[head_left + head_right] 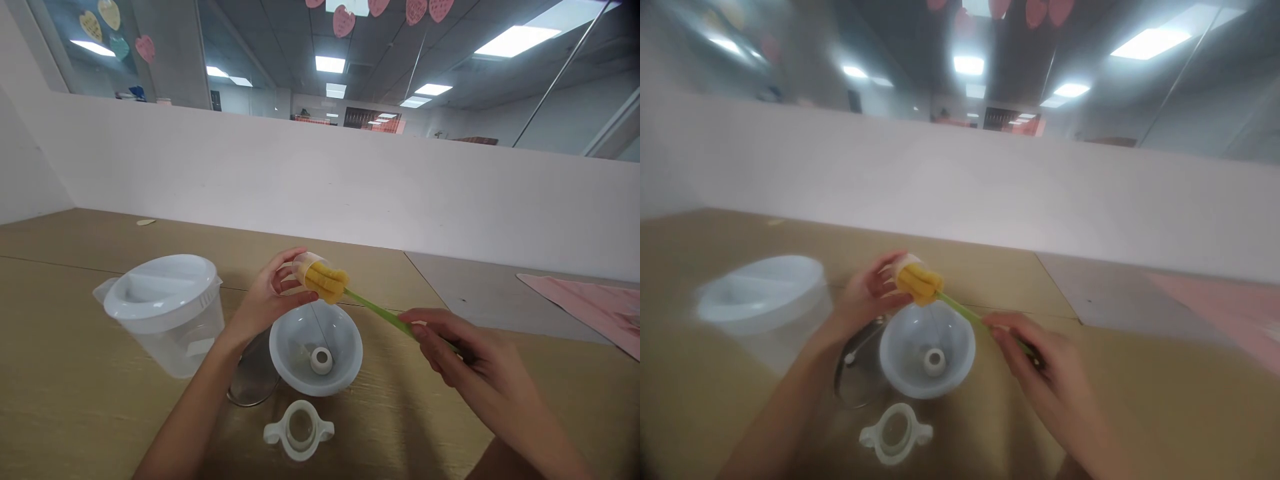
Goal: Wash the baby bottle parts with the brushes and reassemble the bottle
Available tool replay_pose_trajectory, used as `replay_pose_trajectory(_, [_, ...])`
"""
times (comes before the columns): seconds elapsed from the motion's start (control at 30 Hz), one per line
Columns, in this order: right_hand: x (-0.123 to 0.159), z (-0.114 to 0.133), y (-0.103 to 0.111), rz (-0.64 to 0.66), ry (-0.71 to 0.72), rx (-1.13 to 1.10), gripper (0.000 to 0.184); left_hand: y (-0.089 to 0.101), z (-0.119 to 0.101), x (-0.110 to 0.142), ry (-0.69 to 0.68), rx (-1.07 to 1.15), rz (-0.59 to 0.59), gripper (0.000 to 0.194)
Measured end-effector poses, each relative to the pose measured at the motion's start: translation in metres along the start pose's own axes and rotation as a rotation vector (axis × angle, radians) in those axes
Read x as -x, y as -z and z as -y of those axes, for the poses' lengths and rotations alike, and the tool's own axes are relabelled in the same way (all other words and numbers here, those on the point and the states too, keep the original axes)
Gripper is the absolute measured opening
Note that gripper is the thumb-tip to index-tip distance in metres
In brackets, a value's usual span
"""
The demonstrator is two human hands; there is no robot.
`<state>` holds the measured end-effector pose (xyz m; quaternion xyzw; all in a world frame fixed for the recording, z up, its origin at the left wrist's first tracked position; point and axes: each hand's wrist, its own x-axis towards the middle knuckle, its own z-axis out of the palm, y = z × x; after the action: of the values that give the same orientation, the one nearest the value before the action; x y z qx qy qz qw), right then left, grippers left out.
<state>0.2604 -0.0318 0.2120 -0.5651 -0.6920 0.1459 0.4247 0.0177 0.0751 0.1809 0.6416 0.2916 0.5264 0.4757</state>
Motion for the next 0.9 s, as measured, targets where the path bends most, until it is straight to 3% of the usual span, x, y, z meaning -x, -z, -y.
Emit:
replay_pose_trajectory(0.23, [-0.003,-0.002,-0.003,-0.031,0.019,-0.012,0.031,-0.001,-0.001,0.002,-0.078,-0.176,0.001,0.063])
replay_pose_trajectory(0.37, [-0.007,-0.005,-0.006,-0.034,0.013,0.052,0.034,-0.003,-0.002,0.004,-0.196,-0.344,-0.019,0.058])
replay_pose_trajectory(0.5, [-0.013,-0.010,-0.010,0.044,0.014,0.139,0.036,-0.006,-0.005,0.008,-0.309,-0.456,-0.032,0.057])
replay_pose_trajectory(0.67, [-0.020,-0.016,-0.013,0.116,-0.064,0.196,0.046,-0.005,-0.012,0.013,-0.268,-0.377,0.122,0.051])
replay_pose_trajectory(0.9, [-0.022,-0.017,-0.016,0.148,-0.079,0.281,0.049,-0.006,-0.017,0.014,-0.272,-0.335,0.053,0.038])
